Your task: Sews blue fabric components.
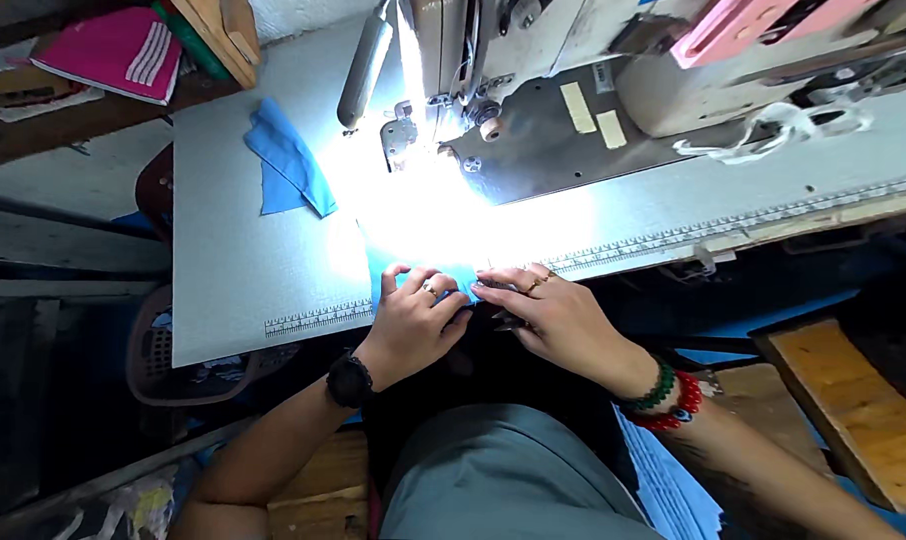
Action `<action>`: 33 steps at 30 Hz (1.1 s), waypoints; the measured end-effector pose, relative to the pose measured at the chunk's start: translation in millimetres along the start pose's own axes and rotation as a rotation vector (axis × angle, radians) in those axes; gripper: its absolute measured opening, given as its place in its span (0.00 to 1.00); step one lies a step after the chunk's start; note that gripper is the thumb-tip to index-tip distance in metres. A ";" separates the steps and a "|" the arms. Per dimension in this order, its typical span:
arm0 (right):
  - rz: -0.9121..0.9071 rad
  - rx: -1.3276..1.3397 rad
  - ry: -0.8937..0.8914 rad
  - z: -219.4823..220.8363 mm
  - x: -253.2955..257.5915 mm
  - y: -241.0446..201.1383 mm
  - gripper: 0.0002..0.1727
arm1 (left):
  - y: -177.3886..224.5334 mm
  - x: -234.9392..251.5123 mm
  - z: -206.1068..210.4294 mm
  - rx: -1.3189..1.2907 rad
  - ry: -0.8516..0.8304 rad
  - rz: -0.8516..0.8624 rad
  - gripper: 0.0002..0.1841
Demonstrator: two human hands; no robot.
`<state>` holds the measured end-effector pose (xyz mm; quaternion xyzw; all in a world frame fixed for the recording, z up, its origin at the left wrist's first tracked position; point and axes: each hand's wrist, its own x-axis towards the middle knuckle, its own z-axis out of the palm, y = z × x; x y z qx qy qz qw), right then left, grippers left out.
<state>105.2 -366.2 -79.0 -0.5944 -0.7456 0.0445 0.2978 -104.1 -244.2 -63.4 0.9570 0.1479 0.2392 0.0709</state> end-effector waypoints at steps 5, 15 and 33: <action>-0.002 -0.001 -0.005 -0.6 0.2 0.1 0.26 | 5.0 4.3 0.4 0.037 -0.003 -0.015 0.09; -0.031 -0.002 -0.008 -2.0 0.0 2.4 0.24 | -10.5 3.9 -8.6 -0.013 -0.072 0.125 0.08; -0.060 0.010 0.000 -1.5 -2.7 6.1 0.26 | -20.9 2.3 -4.2 -0.112 -0.056 0.166 0.07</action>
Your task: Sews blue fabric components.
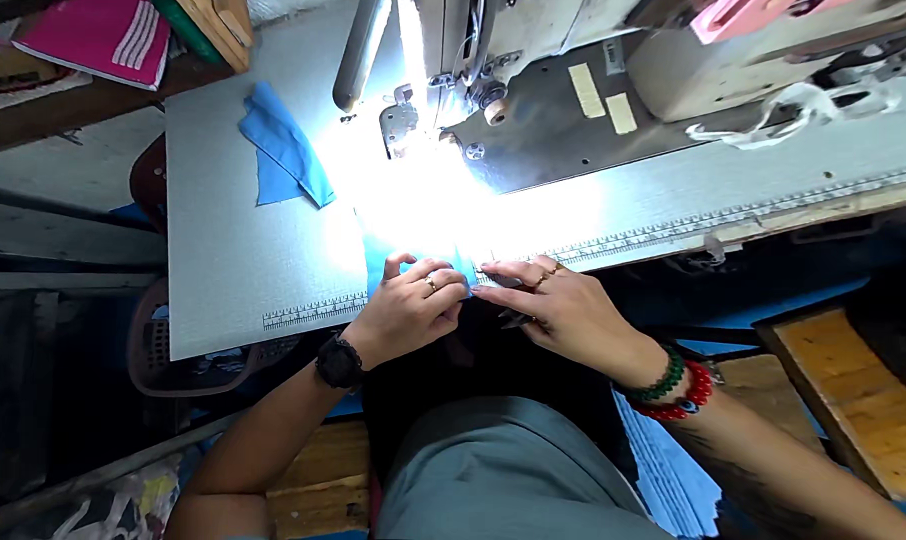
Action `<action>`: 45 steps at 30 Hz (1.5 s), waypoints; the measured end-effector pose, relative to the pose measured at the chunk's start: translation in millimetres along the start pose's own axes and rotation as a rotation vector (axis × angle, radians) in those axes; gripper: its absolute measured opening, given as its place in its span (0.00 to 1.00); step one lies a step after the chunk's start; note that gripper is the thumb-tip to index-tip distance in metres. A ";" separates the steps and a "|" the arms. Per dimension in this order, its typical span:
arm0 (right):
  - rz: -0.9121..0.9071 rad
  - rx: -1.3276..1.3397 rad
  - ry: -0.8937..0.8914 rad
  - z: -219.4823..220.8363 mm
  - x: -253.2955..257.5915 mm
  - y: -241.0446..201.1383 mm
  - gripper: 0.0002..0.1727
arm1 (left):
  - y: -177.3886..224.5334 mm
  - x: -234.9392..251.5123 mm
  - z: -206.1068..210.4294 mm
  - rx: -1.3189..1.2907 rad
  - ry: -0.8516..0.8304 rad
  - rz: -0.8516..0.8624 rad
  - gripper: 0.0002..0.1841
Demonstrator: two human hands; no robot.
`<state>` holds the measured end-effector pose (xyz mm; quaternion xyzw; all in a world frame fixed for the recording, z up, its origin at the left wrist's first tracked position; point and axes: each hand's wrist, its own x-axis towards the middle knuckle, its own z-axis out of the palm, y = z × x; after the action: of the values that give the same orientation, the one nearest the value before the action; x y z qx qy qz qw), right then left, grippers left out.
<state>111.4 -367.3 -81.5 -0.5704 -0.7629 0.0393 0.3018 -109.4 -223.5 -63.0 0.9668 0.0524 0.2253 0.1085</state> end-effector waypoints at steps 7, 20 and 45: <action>0.046 -0.072 -0.059 -7.3 6.9 -9.8 0.24 | 4.7 1.4 -3.8 0.049 -0.050 -0.008 0.12; 0.085 -0.161 -0.113 -14.3 70.3 20.8 0.27 | -59.6 44.8 -14.8 0.050 -0.123 -0.018 0.12; 0.454 -0.024 -0.108 -27.3 77.4 19.3 0.25 | -150.9 143.7 -28.4 0.058 0.026 -0.730 0.19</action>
<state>128.7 -299.2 -34.8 -0.7279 -0.6306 0.1276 0.2370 -1.7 -50.1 -12.4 0.8841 0.4016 0.1827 0.1537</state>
